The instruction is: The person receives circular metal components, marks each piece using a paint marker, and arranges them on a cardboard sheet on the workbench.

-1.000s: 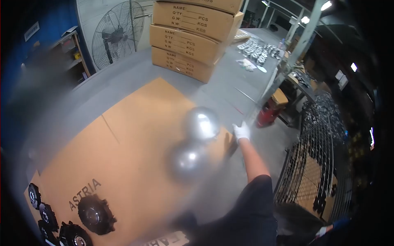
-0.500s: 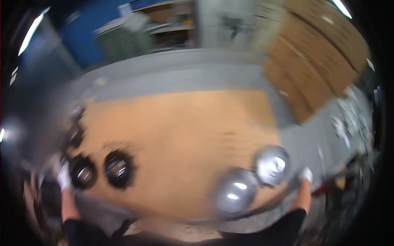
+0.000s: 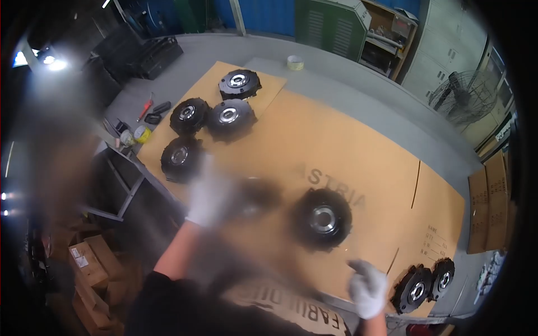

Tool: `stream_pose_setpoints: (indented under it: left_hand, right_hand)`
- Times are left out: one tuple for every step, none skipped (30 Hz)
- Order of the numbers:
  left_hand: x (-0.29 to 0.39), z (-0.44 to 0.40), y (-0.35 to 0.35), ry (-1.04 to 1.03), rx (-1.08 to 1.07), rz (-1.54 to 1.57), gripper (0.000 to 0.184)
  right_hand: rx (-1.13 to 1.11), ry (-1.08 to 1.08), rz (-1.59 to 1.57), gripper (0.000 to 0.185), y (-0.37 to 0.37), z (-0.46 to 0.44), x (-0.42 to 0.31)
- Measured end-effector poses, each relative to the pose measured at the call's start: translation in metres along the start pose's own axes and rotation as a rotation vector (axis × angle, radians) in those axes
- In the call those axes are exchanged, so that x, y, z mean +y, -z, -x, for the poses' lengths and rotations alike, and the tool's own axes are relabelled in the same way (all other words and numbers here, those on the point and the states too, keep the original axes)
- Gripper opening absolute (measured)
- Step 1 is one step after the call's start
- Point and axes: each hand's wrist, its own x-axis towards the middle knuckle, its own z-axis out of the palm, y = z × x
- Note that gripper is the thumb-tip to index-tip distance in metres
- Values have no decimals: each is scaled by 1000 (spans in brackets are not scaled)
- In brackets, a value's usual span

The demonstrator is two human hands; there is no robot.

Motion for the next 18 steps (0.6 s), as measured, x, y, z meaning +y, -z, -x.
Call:
stream_pose_setpoints:
  left_hand:
    - [10, 3, 2, 196, 7, 122, 34]
    - [11, 4, 3, 204, -2, 122, 35]
    - [7, 3, 5, 201, -23, 116, 35]
    - [2, 2, 9, 196, -46, 107, 35]
    - [-11, -1, 12, 105, -63, -40, 32]
    - [-23, -4, 14, 13, -65, -187, 31]
    - [-22, -3, 15, 127, -21, 27, 28]
    - [-21, -2, 16, 243, 27, 240, 26]
    - [-19, -3, 19, 249, 15, 245, 26]
    - [-16, -4, 22, 310, -12, 278, 25]
    - [-14, -4, 25, 372, -36, 308, 23]
    - [-14, -3, 26, 378, -43, 308, 23]
    - [-13, -2, 25, 392, -43, 315, 23]
    - [-11, -2, 25, 401, -44, 323, 23]
    - [-8, -3, 25, 402, -51, 322, 23]
    - [-5, -2, 25, 370, -49, 276, 22]
    - [-4, -2, 25, 339, -48, 230, 22]
    - [-3, -1, 25, 344, -57, 228, 22]
  right_hand:
    - [-53, 86, 69, 40, -32, -16, -19]
    - [-110, 172, 137, 46, -58, -30, -35]
    - [-108, 156, 149, 46, -77, -39, -43]
    - [-178, 164, 136, 44, -93, -44, -49]
    - [-247, 170, 119, 42, -104, -47, -55]
    - [-241, 150, 123, 42, -110, -49, -62]
    - [-256, 174, 116, 42, -114, -52, -69]
    - [-271, 199, 109, 42, -118, -55, -75]
    - [-281, 187, 103, 41, -122, -57, -77]
    - [-290, 175, 98, 40, -125, -59, -80]
    - [-329, 50, -42, 40, -130, -61, -80]
    - [-350, -14, -113, 40, -132, -62, -82]
    - [-366, -80, -183, 40, -134, -63, -84]
    - [-360, -108, -205, 40, -135, -65, -88]
    - [-354, -127, -218, 40, -136, -66, -89]
    - [-348, -145, -230, 40, -138, -67, -90]
    - [-359, -190, -302, 40, -139, -68, -88]
    - [-369, -237, -374, 40, -140, -68, -87]
